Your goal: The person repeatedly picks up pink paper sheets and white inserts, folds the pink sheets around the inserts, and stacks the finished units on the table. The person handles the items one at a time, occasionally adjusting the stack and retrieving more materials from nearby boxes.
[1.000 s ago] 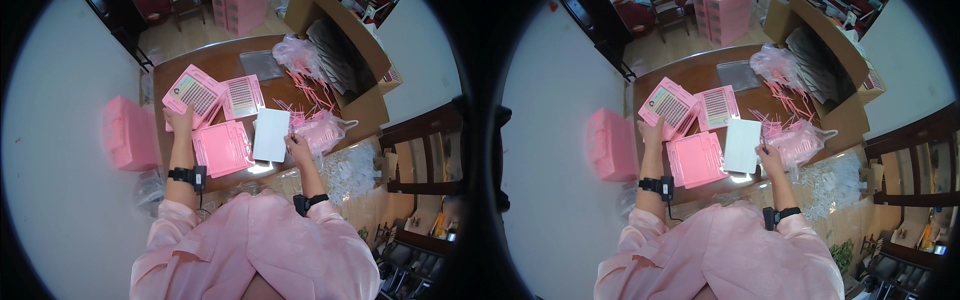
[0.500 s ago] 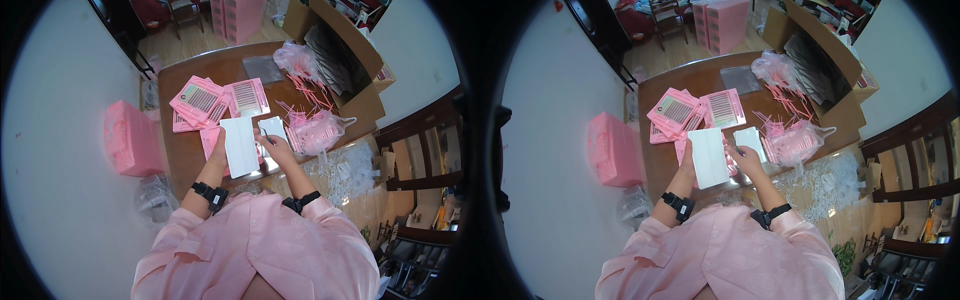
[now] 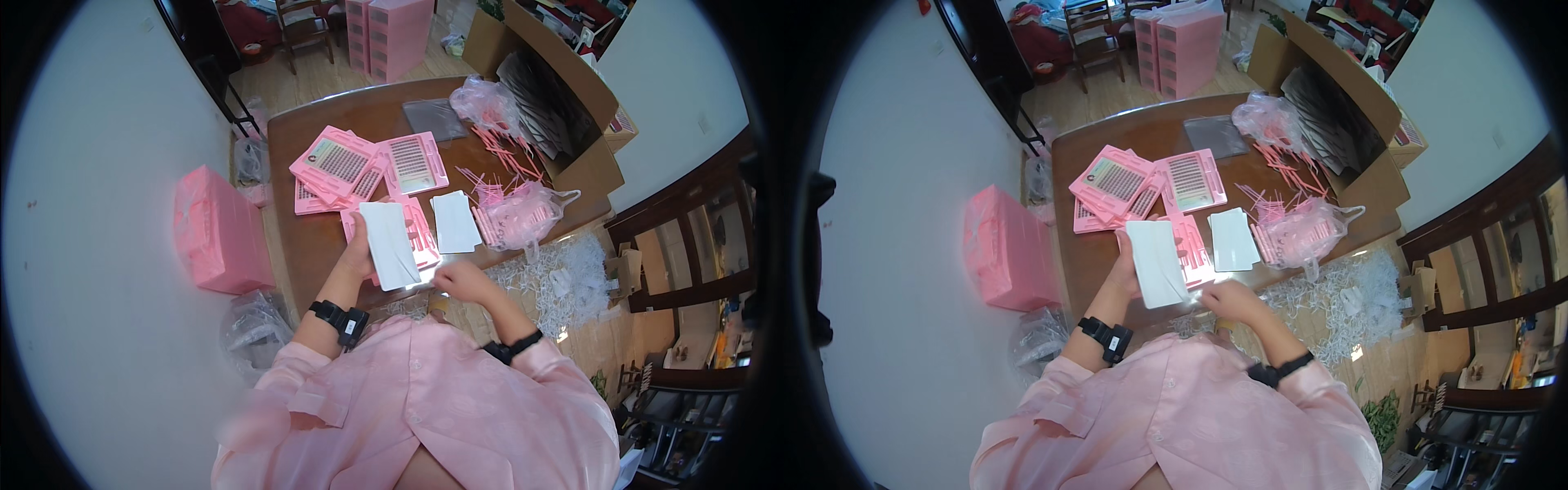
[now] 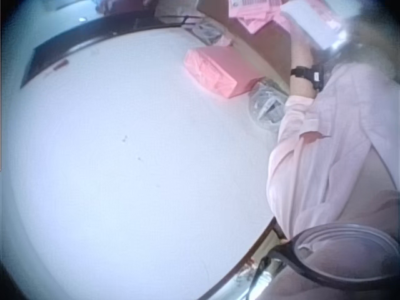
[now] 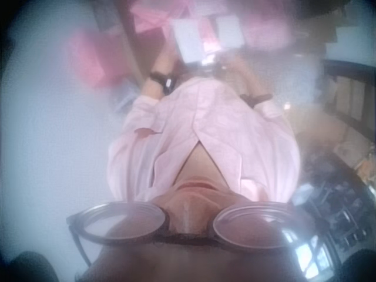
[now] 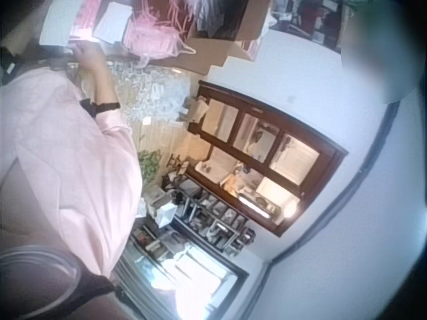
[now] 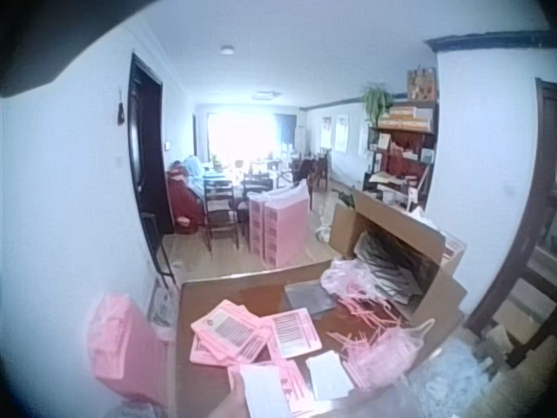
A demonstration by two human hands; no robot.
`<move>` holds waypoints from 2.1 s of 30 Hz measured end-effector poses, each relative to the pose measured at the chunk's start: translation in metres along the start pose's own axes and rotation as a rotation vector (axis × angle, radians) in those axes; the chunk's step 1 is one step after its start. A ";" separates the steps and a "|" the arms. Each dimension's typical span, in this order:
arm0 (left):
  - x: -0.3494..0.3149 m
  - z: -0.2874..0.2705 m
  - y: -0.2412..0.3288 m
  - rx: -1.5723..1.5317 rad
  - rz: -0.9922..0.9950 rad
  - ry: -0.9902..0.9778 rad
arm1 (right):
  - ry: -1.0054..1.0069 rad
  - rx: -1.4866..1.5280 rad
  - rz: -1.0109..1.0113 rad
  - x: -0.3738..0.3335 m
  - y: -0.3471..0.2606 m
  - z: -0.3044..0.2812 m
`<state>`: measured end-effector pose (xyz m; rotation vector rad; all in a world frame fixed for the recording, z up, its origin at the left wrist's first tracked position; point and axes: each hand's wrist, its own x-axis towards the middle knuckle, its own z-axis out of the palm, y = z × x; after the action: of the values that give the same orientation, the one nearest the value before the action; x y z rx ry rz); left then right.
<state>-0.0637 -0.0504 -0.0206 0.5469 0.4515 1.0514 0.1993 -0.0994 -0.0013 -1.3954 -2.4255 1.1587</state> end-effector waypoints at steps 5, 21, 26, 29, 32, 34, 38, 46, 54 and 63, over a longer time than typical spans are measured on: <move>-0.022 0.004 0.019 -0.032 0.056 0.041 | -0.167 -0.372 0.295 -0.052 0.023 0.013; -0.053 0.021 0.024 -0.123 0.072 -0.088 | 0.749 -0.217 0.118 0.066 -0.082 -0.003; -0.058 0.021 0.031 -0.147 0.096 -0.007 | 0.746 -0.220 0.120 0.069 -0.091 0.002; -0.059 0.022 0.032 -0.174 0.110 -0.006 | 0.769 -0.221 0.094 0.069 -0.095 0.003; -0.060 0.023 0.031 -0.155 0.124 -0.001 | 0.855 -0.211 0.081 0.069 -0.096 0.002; -0.061 0.025 0.030 -0.136 0.124 0.001 | 0.836 -0.240 0.079 0.068 -0.097 0.001; -0.063 0.026 0.028 -0.096 0.121 0.001 | 0.802 -0.251 0.071 0.065 -0.097 0.001; -0.056 0.022 0.025 -0.093 0.145 -0.042 | 0.828 -0.265 0.075 0.063 -0.096 0.002; -0.062 0.020 0.022 -0.083 0.132 0.046 | 0.719 -0.257 0.011 0.056 -0.104 0.003; -0.083 -0.008 0.049 -0.207 0.083 0.194 | -0.083 -0.624 0.099 -0.046 -0.043 0.005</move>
<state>-0.1374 -0.1047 0.0111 0.2829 0.4863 1.2211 0.1937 -0.1504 0.0353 -1.6495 -2.9572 0.4795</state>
